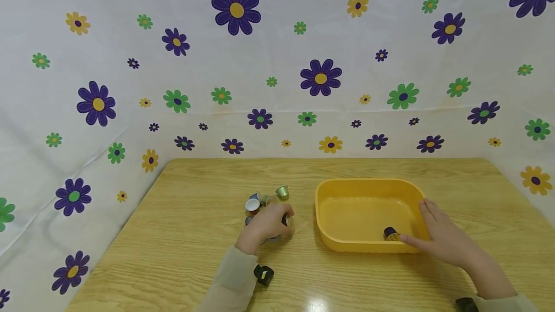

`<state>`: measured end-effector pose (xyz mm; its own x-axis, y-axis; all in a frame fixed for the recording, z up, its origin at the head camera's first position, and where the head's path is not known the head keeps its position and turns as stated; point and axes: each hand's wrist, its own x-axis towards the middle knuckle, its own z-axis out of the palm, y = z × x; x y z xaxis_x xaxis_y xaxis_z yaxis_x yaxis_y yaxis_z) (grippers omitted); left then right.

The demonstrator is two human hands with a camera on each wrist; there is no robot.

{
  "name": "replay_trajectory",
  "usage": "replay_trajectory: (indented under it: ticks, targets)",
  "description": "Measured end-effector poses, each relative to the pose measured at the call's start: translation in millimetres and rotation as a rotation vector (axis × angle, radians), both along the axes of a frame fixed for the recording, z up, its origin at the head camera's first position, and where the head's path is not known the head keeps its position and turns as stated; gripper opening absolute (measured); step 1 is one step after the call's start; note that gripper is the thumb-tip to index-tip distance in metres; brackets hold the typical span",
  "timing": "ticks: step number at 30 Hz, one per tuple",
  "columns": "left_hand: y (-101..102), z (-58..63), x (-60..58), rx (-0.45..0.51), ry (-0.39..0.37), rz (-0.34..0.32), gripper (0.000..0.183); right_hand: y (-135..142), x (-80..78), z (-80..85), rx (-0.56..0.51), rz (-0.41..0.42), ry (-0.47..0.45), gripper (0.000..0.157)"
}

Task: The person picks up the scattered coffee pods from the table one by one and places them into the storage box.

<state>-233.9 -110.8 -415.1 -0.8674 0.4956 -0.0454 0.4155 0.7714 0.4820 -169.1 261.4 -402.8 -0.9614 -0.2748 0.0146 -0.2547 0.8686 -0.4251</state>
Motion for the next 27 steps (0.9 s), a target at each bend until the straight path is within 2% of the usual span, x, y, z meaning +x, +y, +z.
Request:
replay_trajectory:
  ticks: [11, 17, 27]
  targets:
    - [-1.8, 5.7, -1.3, 0.093, 0.05, -0.009, 0.032, -0.9, 0.1, 1.3, 0.002, -0.001, -0.001, 0.098]
    - [-1.4, 10.3, 0.0, 0.127, 0.018, 0.024, 0.033, -1.2, 0.5, 2.1, 0.003, -0.004, -0.004, 0.098]
    - [-0.5, 4.6, -2.4, 0.076, 0.015, 0.002, 0.035, -1.7, 0.6, 2.7, 0.0, -0.007, -0.009, 0.098]
